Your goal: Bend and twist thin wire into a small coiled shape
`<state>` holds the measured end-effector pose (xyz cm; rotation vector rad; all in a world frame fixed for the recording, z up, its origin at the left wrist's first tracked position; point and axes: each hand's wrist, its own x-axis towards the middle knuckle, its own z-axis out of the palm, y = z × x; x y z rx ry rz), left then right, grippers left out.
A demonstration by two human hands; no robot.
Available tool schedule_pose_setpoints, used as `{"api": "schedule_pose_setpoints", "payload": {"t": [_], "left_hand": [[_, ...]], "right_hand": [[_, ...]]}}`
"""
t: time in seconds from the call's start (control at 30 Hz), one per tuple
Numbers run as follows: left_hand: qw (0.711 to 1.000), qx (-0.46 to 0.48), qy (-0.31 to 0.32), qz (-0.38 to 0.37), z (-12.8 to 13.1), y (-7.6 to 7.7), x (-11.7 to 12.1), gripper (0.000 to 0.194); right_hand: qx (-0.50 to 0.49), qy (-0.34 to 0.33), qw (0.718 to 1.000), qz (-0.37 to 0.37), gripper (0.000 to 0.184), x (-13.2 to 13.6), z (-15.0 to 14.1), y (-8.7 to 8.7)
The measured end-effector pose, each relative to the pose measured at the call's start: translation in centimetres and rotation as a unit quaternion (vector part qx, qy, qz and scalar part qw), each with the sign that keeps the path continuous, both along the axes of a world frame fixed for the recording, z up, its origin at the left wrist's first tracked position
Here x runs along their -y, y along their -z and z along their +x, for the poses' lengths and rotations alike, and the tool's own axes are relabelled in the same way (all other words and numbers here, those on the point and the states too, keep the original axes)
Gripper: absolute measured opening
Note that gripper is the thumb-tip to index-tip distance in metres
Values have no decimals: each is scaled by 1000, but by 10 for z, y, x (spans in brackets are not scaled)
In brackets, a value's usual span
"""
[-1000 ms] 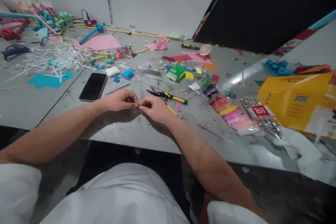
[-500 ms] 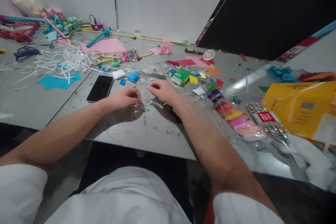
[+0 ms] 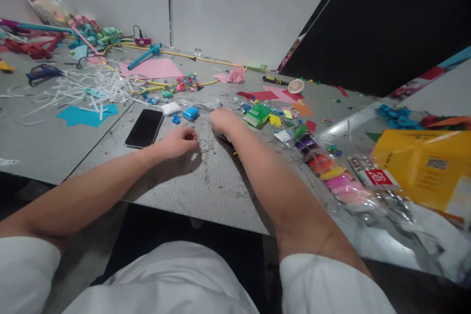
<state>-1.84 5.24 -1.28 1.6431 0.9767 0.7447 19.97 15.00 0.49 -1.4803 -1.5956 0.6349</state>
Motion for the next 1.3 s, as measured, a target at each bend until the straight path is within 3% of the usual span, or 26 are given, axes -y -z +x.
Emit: {"api": "schedule_pose_setpoints", "payload": {"t": [0.2, 0.37, 0.43, 0.5, 0.6, 0.7, 0.8, 0.97, 1.13, 1.3], "left_hand": [[993, -87, -61, 56, 2, -11, 5, 19], [991, -95, -84, 46, 3, -7, 3, 29], [992, -89, -80, 31, 3, -4, 0, 35], [994, -71, -77, 12, 3, -1, -1, 39], [995, 4, -84, -51, 6, 4, -2, 42], [983, 104, -94, -117, 10, 6, 0, 44], [971, 166, -97, -140, 12, 3, 4, 39], [952, 237, -111, -161, 14, -3, 10, 38], [959, 219, -103, -147, 12, -4, 11, 43], [973, 181, -76, -119, 10, -2, 10, 44]], "right_hand": [[122, -30, 989, -84, 42, -1, 15, -8], [142, -3, 985, -95, 39, 4, 28, -21], [135, 16, 986, -93, 30, 7, 33, -30], [119, 38, 989, -84, 16, 14, 39, -39], [67, 50, 994, -65, 48, 31, 42, -53], [-22, 17, 997, -69, 39, 60, 35, -58], [-126, -39, 987, -88, 26, 93, 19, -50], [-261, -59, 959, -94, 42, 130, -10, -20], [-336, -28, 937, -88, 46, 132, -23, 4], [-354, -18, 931, -84, 46, 129, -22, 11]]}}
